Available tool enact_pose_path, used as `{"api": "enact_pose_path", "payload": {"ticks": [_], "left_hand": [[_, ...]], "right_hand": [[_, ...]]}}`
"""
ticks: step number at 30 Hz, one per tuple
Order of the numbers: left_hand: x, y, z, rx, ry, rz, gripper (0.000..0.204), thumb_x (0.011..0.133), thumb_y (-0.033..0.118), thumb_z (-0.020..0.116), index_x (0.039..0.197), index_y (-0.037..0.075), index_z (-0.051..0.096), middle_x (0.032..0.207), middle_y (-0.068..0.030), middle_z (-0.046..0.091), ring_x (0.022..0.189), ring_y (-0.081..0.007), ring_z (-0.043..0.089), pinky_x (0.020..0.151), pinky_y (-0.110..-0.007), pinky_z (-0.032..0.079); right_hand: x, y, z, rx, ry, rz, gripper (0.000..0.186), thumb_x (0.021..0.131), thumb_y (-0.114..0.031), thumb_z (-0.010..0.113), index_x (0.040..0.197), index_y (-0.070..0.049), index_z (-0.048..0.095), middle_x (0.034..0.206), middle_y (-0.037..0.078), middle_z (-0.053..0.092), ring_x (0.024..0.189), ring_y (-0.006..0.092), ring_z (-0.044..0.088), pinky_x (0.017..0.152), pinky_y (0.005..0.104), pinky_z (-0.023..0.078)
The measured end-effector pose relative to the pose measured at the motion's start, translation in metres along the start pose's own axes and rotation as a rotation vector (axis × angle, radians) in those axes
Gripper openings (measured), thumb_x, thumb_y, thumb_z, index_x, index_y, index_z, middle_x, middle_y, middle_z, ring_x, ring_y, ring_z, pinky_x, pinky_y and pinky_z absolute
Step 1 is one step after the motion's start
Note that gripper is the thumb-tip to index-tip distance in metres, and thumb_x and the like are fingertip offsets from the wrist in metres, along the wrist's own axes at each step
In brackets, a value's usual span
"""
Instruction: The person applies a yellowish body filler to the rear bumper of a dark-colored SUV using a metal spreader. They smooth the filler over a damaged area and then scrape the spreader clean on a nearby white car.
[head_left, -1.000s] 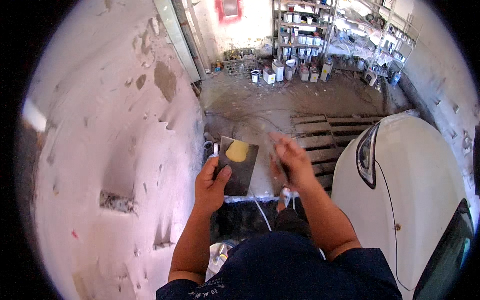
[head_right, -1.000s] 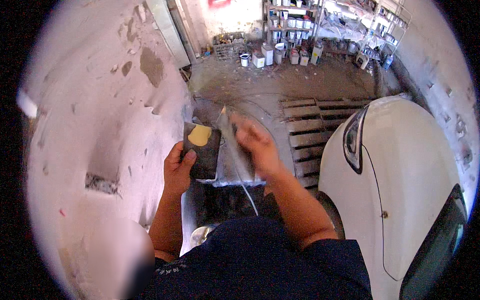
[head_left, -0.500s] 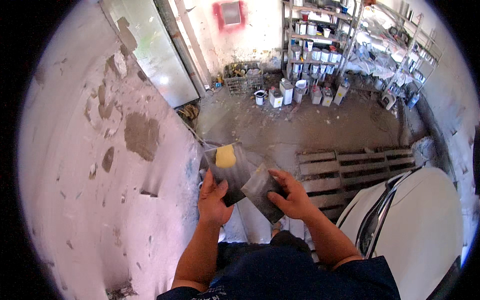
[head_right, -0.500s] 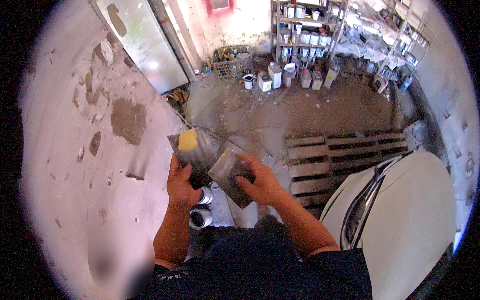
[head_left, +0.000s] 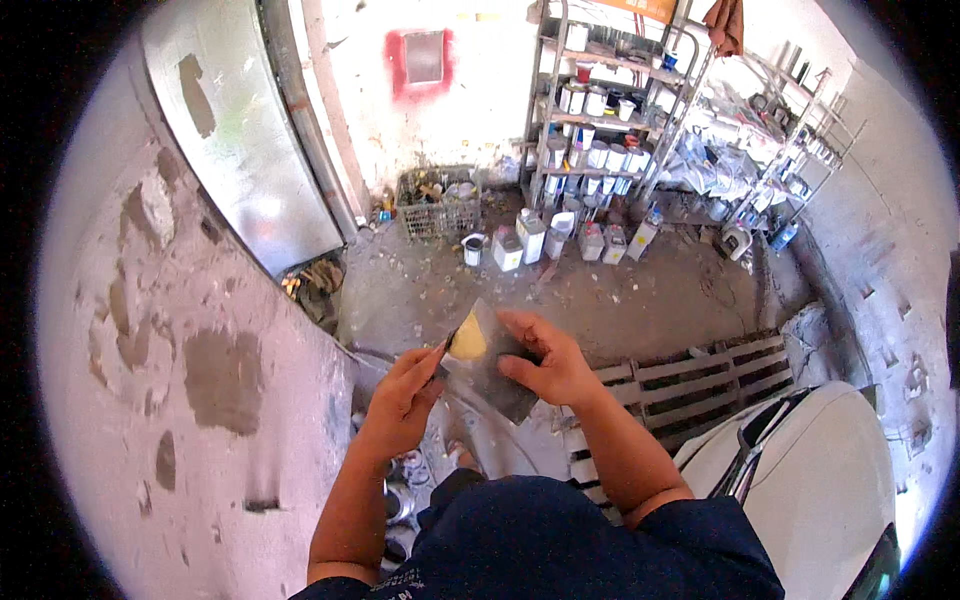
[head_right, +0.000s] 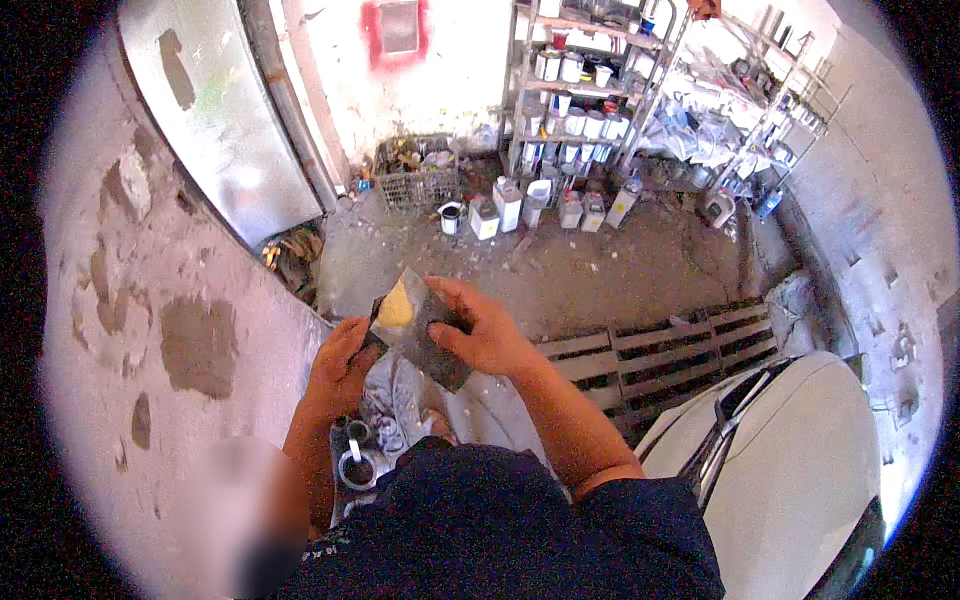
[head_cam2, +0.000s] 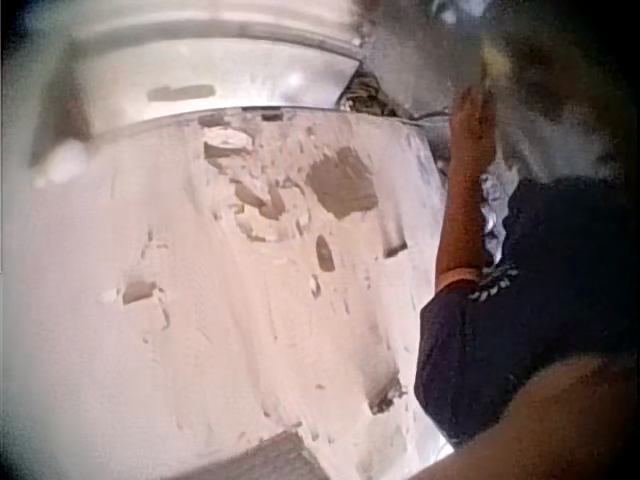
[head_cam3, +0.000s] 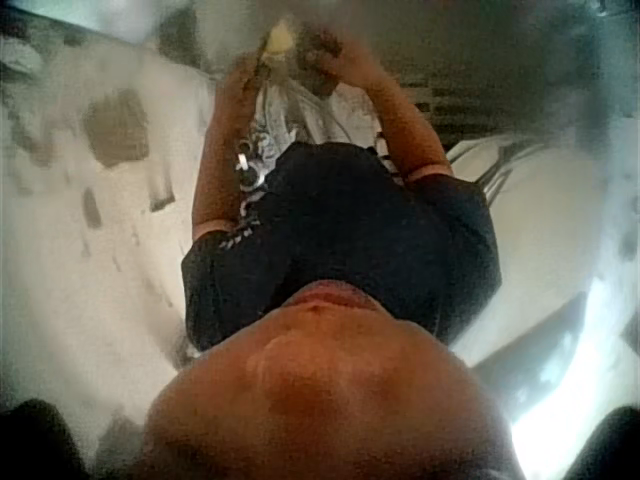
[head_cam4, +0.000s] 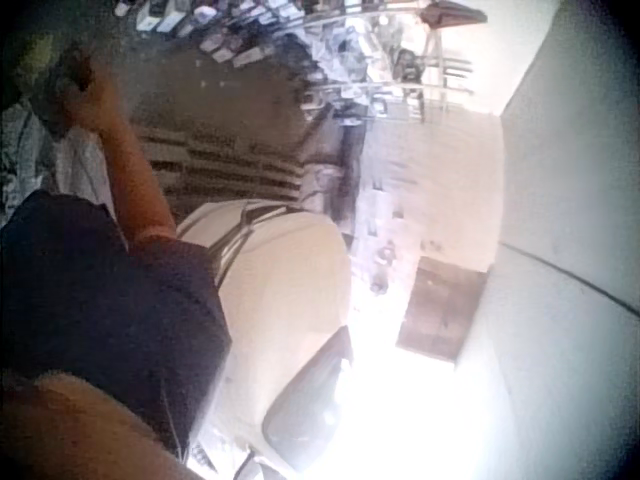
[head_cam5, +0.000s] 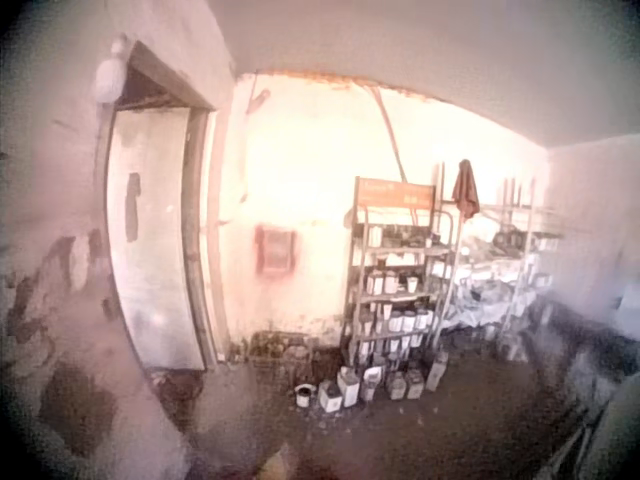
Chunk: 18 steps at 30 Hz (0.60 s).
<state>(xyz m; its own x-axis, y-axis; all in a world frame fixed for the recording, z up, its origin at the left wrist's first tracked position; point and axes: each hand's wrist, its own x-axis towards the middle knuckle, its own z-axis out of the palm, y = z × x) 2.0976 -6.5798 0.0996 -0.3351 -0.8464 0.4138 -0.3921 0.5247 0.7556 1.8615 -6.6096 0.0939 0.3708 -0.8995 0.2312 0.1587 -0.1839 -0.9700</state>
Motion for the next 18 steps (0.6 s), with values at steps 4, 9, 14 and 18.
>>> {"api": "enact_pose_path", "payload": {"ticks": [4, 9, 14, 18], "left_hand": [[0.043, -0.058, -0.016, 0.02, -0.277, 0.086, 0.037, 0.087, -0.003, 0.052, 0.123, 0.004, 0.055, 0.116, -0.0187, 0.057, 0.105, -0.0274, 0.058, 0.086, -0.032, 0.046], [0.11, -0.119, -0.039, -0.614, -0.087, -0.348, 0.038, 0.09, 0.003, 0.053, 0.128, 0.0, 0.048, 0.119, -0.0066, 0.059, 0.111, -0.0148, 0.053, 0.096, -0.03, 0.041], [0.169, -0.172, -0.042, -0.835, -0.117, -0.379, 0.04, 0.089, -0.001, 0.052, 0.128, -0.001, 0.048, 0.118, -0.0055, 0.059, 0.11, -0.0131, 0.053, 0.095, -0.028, 0.04], [0.231, -0.196, -0.031, -0.666, -0.129, -0.44, 0.039, 0.088, -0.002, 0.052, 0.127, -0.001, 0.05, 0.117, -0.0054, 0.06, 0.108, -0.0128, 0.054, 0.094, -0.027, 0.041]], "right_hand": [[0.076, -0.018, -0.004, -0.054, 0.074, -0.135, 0.053, 0.082, 0.005, 0.063, 0.132, -0.002, 0.045, 0.123, 0.005, 0.054, 0.115, 0.0156, 0.05, 0.097, 0.0308, 0.039], [0.143, -0.025, -0.048, -0.452, -0.075, -0.37, 0.042, 0.079, 0.008, 0.062, 0.12, -0.001, 0.057, 0.12, 0.012, 0.059, 0.11, 0.0239, 0.057, 0.093, 0.0361, 0.044], [0.211, -0.001, -0.068, -0.583, -0.313, -0.612, 0.045, 0.074, 0.011, 0.06, 0.115, -0.004, 0.062, 0.119, 0.015, 0.061, 0.109, 0.0338, 0.058, 0.093, 0.042, 0.046], [0.27, 0.045, -0.122, -0.661, -0.313, -0.595, 0.048, 0.071, 0.013, 0.058, 0.115, -0.005, 0.062, 0.12, 0.012, 0.061, 0.111, 0.0339, 0.056, 0.093, 0.0422, 0.046]]}}
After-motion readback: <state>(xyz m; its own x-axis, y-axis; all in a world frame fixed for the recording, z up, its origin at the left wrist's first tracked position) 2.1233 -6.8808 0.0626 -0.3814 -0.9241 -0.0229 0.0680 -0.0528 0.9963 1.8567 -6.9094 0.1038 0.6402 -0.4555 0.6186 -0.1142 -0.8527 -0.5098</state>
